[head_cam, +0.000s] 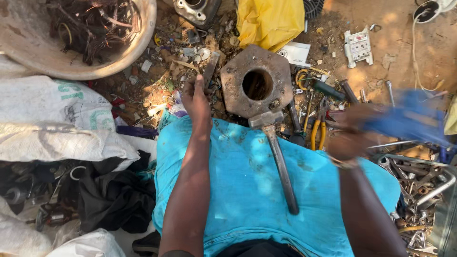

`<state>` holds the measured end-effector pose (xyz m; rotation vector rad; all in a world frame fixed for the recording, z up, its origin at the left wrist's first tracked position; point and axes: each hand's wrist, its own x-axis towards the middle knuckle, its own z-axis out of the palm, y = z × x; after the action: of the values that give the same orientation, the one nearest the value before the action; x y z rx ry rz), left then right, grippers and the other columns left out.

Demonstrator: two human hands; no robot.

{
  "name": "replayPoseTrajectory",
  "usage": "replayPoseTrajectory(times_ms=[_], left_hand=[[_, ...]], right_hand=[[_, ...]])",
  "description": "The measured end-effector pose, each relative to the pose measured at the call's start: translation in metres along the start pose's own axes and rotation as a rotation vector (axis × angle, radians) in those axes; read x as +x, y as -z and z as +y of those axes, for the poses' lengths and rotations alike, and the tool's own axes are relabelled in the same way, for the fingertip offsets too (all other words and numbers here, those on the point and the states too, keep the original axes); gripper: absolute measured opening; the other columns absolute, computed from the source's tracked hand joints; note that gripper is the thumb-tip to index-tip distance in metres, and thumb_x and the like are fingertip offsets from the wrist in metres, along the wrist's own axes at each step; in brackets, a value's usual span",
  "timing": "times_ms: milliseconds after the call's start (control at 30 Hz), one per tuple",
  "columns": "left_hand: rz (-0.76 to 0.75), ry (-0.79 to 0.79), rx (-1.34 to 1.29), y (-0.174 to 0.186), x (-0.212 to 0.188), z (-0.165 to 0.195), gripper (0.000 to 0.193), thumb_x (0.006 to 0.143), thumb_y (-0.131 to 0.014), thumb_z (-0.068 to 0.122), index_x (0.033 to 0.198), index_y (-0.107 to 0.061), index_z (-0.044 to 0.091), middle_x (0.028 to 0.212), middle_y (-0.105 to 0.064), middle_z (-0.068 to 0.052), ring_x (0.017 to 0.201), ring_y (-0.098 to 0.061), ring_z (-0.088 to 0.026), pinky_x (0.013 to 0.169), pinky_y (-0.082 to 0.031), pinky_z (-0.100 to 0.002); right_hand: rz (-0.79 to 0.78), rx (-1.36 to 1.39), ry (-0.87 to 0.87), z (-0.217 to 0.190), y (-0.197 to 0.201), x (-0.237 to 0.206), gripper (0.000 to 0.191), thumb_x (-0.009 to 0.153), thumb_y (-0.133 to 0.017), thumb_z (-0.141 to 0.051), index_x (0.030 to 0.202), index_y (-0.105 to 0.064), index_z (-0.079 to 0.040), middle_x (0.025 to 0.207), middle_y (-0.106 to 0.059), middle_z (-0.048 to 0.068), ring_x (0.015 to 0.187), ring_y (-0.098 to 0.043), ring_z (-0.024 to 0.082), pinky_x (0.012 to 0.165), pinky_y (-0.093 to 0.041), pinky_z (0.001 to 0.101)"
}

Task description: The person sits on the ground and dismantles scrap metal components on a stone anvil block. They hammer a blue plastic-metal part, pull pieces apart by hand, use pliers on a fitting, hammer a metal bracket and a hard drive casing, and place removed metal pieces into a bowl of scrap.

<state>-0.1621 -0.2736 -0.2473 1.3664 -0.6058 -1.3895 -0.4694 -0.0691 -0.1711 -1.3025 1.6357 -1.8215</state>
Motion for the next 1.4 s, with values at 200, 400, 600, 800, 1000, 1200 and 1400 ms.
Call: replayPoseTrajectory(times_ms=[200, 400, 600, 800, 1000, 1200, 1400], left_hand=[[-0.392, -0.597, 0.327, -0.009, -0.049, 0.046, 0.021, 0.104, -0.070, 0.023, 0.114, -0.066, 0.005, 0.105, -0.062, -0.005, 0.091, -0.063, -0.014, 0.080, -0.055, -0.030], [-1.096, -0.229, 0.067, -0.043, -0.131, 0.073, 0.074, 0.083, -0.087, 0.036, 0.144, -0.055, 0.009, 0.141, -0.058, -0.009, 0.123, -0.061, -0.021, 0.105, -0.053, -0.036], [-1.021, -0.488, 0.233, -0.038, -0.148, 0.080, 0.065, 0.080, -0.089, 0.038, 0.133, -0.067, 0.007, 0.128, -0.073, -0.011, 0.118, -0.072, -0.023, 0.104, -0.059, -0.036], [-1.078, -0.359, 0.192, -0.028, -0.145, 0.055, 0.074, 0.085, -0.088, 0.038, 0.146, -0.058, 0.008, 0.136, -0.068, -0.011, 0.126, -0.067, -0.021, 0.109, -0.057, -0.036], [-1.071, 0.017, 0.101, -0.031, -0.144, -0.001, 0.083, 0.089, -0.083, 0.039, 0.152, -0.040, 0.006, 0.136, -0.061, -0.014, 0.125, -0.060, -0.023, 0.107, -0.052, -0.040], [-0.883, 0.209, -0.342, -0.022, -0.116, -0.001, 0.074, 0.089, -0.083, 0.026, 0.146, -0.039, 0.010, 0.129, -0.062, -0.020, 0.112, -0.066, -0.033, 0.092, -0.054, -0.047], [-0.766, 0.076, -0.285, -0.017, -0.095, 0.014, 0.071, 0.087, -0.087, 0.012, 0.148, -0.051, 0.000, 0.139, -0.062, -0.016, 0.126, -0.063, -0.026, 0.111, -0.055, -0.040]], right_hand=[[-0.150, -0.430, -0.362, 0.012, -0.035, -0.042, 0.041, 0.115, -0.039, -0.032, 0.092, -0.060, -0.005, 0.065, -0.047, 0.010, 0.056, -0.044, 0.027, 0.052, -0.034, 0.0424], [-0.161, 1.306, -1.189, -0.074, -0.053, -0.063, 0.044, 0.105, -0.045, -0.046, 0.074, -0.043, -0.016, 0.060, -0.033, -0.003, 0.044, -0.036, 0.013, 0.041, -0.035, 0.0304], [-0.157, 1.566, -1.218, -0.094, -0.089, -0.076, 0.054, 0.106, -0.042, -0.058, 0.075, -0.042, -0.014, 0.058, -0.032, -0.003, 0.041, -0.033, 0.011, 0.038, -0.033, 0.0254], [-0.156, 1.445, -1.217, -0.097, -0.088, -0.078, 0.059, 0.110, -0.039, -0.061, 0.074, -0.042, -0.014, 0.058, -0.030, -0.003, 0.042, -0.035, 0.011, 0.039, -0.035, 0.0261], [0.036, 0.780, -1.076, -0.097, -0.111, -0.071, 0.058, 0.114, -0.038, -0.058, 0.075, -0.048, -0.016, 0.057, -0.038, -0.005, 0.046, -0.042, 0.013, 0.046, -0.041, 0.0320], [-0.466, -0.441, -0.407, -0.069, -0.062, -0.060, 0.043, 0.100, -0.063, -0.045, 0.096, -0.064, -0.003, 0.074, -0.058, 0.012, 0.067, -0.055, 0.030, 0.060, -0.048, 0.0397], [-0.382, -1.207, -0.470, 0.026, 0.029, -0.027, 0.077, 0.084, -0.080, -0.047, 0.129, -0.050, 0.008, 0.115, -0.065, 0.035, 0.089, -0.070, 0.047, 0.078, -0.057, 0.0543]])
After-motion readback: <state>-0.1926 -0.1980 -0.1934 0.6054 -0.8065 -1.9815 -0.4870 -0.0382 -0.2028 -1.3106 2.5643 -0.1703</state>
